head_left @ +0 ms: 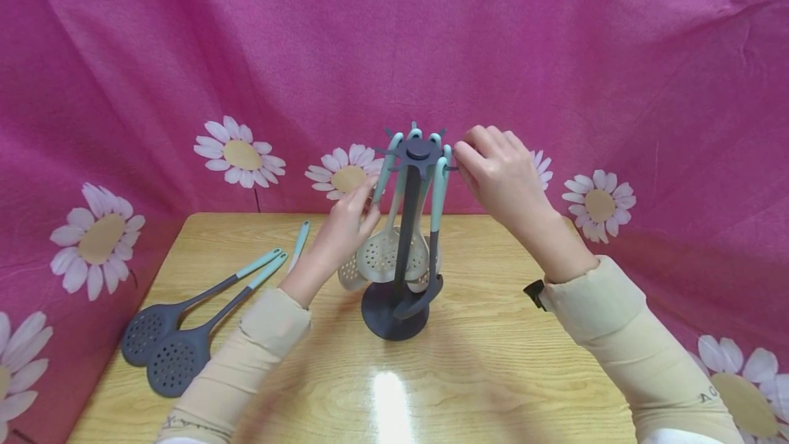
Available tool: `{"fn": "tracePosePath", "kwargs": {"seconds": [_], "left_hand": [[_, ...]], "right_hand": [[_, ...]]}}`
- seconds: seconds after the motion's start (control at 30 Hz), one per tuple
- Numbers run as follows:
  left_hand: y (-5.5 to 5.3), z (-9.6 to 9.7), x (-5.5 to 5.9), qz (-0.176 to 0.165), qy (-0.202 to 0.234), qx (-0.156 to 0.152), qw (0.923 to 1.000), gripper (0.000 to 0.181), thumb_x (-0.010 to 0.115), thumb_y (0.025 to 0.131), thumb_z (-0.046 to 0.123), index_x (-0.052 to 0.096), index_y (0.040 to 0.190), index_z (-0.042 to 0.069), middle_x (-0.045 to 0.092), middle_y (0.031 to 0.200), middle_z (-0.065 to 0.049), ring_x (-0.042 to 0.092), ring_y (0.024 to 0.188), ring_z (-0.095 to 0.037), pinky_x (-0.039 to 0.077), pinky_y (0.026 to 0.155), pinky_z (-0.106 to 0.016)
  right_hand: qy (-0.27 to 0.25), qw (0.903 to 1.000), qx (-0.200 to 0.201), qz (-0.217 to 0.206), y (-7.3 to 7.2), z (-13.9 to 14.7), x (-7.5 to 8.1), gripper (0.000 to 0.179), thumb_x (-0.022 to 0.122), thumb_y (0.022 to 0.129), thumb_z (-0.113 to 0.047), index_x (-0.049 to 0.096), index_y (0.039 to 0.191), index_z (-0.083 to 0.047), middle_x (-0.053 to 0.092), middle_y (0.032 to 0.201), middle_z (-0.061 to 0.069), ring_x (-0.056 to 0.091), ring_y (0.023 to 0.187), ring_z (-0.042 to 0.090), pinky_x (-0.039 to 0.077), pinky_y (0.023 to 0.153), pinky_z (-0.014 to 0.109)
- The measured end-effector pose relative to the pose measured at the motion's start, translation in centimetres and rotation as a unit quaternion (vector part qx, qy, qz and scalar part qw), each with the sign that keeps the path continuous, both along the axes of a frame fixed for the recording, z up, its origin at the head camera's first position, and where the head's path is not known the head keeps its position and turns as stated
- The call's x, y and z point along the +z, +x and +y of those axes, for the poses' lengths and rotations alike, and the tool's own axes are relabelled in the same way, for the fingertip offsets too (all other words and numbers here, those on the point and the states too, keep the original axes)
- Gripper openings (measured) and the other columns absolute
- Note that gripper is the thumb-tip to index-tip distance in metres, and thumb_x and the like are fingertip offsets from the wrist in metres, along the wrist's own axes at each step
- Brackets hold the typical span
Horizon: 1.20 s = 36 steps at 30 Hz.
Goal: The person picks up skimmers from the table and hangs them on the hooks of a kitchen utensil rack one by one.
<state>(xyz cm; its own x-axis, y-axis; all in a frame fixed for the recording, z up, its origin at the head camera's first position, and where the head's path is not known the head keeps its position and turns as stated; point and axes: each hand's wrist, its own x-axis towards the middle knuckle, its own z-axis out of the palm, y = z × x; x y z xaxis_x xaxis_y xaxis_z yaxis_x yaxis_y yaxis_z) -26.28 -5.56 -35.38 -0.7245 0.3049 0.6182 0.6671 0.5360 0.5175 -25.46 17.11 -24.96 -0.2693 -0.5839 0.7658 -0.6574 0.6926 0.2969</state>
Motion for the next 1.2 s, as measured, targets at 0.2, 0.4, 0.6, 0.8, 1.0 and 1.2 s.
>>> {"fn": "tracePosePath", "kwargs": {"seconds": [0.2, 0.4, 0.6, 0.8, 1.0, 1.2], "left_hand": [[0.3, -0.2, -0.8, -0.009, -0.004, 0.009, 0.9999, 0.043, 0.058, 0.086, 0.006, 0.044, 0.127, 0.002, 0.058, 0.103, -0.015, 0.057, 0.091, -0.026, 0.051, 0.079, -0.039], [0.1, -1.2, -2.1, -0.005, -0.023, 0.023, 0.9995, 0.042, 0.055, 0.089, 0.013, 0.044, 0.128, 0.002, 0.055, 0.114, -0.016, 0.054, 0.104, -0.028, 0.045, 0.089, -0.043], [-1.5, -3.3, -3.9, 0.067, -0.024, 0.083, 0.9940, 0.032, 0.051, 0.090, 0.011, 0.052, 0.118, -0.004, 0.055, 0.116, -0.019, 0.050, 0.109, -0.032, 0.039, 0.093, -0.046], [-3.0, -5.3, -6.0, -0.013, -0.051, 0.137, 0.9892, 0.034, 0.050, 0.090, 0.011, 0.050, 0.120, -0.004, 0.054, 0.116, -0.020, 0.049, 0.107, -0.034, 0.039, 0.089, -0.048], [-3.8, -6.8, -9.0, -0.159, -0.135, 0.169, 0.9632, 0.048, 0.053, 0.086, 0.009, 0.037, 0.130, -0.005, 0.046, 0.124, -0.024, 0.042, 0.114, -0.040, 0.032, 0.098, -0.050], [-4.0, -7.7, -12.4, -0.235, -0.209, 0.169, 0.9341, 0.056, 0.055, 0.084, 0.005, 0.031, 0.133, -0.010, 0.038, 0.130, -0.030, 0.035, 0.121, -0.045, 0.033, 0.098, -0.053]], "right_hand": [[0.007, 0.9999, -0.008, 0.000, 0.1, 0.0, 0.1, 0.009, 0.050, 0.084, 0.004, 0.053, 0.078, -0.001, 0.052, 0.074, 0.011, 0.048, 0.063, 0.026, 0.038, 0.053, 0.033], [-0.014, 0.9999, 0.005, 0.005, 0.1, -0.1, -0.1, 0.009, 0.052, 0.082, 0.005, 0.052, 0.076, -0.001, 0.051, 0.073, 0.011, 0.047, 0.062, 0.026, 0.036, 0.053, 0.034], [-0.028, 0.9995, 0.014, 0.011, 0.0, -0.3, -0.1, 0.010, 0.051, 0.081, 0.007, 0.051, 0.074, -0.001, 0.050, 0.072, 0.011, 0.046, 0.061, 0.027, 0.035, 0.052, 0.034], [-0.020, 0.9997, 0.007, 0.008, 0.1, -0.1, -0.1, 0.009, 0.051, 0.082, 0.006, 0.051, 0.075, 0.000, 0.051, 0.073, 0.011, 0.046, 0.062, 0.026, 0.036, 0.053, 0.034], [-0.009, 1.0000, 0.003, 0.000, 0.0, 0.0, -0.1, 0.009, 0.051, 0.083, 0.004, 0.051, 0.076, 0.000, 0.051, 0.074, 0.011, 0.046, 0.062, 0.026, 0.037, 0.052, 0.033], [0.001, 1.0000, 0.001, -0.009, 0.2, 0.0, 0.0, 0.009, 0.051, 0.085, 0.003, 0.052, 0.077, -0.001, 0.051, 0.075, 0.011, 0.046, 0.062, 0.025, 0.037, 0.052, 0.032]]}}
